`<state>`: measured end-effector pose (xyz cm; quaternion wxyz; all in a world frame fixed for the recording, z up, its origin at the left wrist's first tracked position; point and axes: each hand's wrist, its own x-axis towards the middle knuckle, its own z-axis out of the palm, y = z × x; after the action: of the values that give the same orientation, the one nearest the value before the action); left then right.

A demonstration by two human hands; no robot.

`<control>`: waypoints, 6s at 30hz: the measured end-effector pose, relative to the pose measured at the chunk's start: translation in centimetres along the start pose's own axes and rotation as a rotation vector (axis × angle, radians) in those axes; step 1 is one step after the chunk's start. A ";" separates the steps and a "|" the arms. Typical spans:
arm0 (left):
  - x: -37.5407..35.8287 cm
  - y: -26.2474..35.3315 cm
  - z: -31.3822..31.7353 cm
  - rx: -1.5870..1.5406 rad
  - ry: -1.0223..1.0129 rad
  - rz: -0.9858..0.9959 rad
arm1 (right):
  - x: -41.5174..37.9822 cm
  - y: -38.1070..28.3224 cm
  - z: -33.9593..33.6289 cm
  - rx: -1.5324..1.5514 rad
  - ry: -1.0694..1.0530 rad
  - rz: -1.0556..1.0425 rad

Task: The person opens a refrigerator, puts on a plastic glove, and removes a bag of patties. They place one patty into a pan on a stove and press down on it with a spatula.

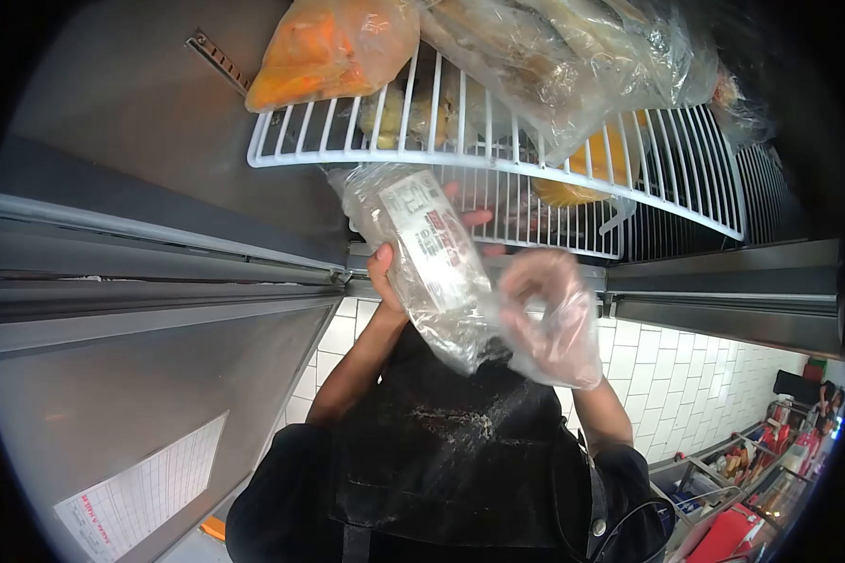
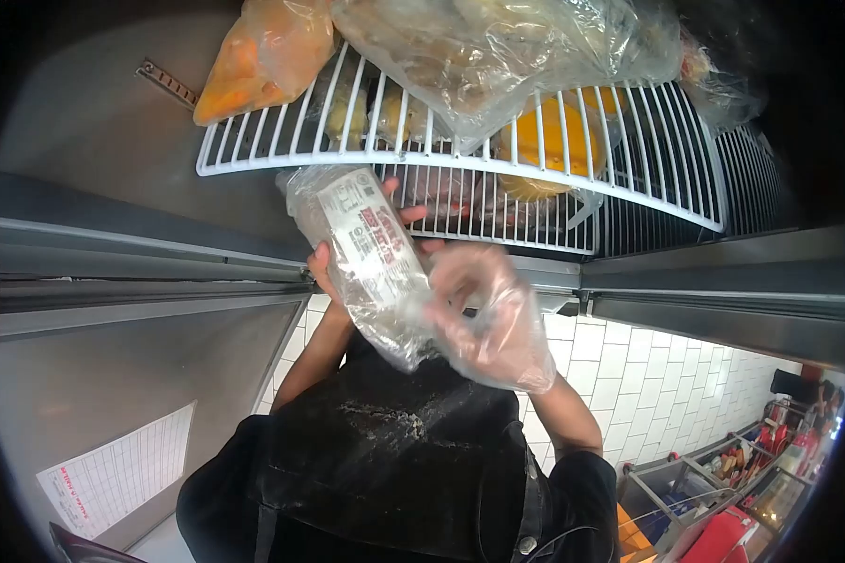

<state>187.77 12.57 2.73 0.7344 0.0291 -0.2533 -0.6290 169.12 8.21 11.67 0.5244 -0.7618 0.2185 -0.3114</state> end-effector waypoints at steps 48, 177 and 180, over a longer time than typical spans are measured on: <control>3.3 1.0 5.9 1.096 -0.040 0.034 | -6.2 10.1 -0.4 0.878 0.295 0.431; 1.4 3.8 7.1 0.532 -0.098 0.560 | 3.1 15.4 2.1 1.218 0.144 0.568; 0.8 5.1 6.3 0.582 -0.116 0.507 | 3.0 16.0 1.0 1.126 0.068 0.726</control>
<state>189.88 14.61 10.28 0.8120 0.1372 -0.4615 -0.3301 171.87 1.19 -2.76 0.9060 -0.2398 0.2817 -0.2056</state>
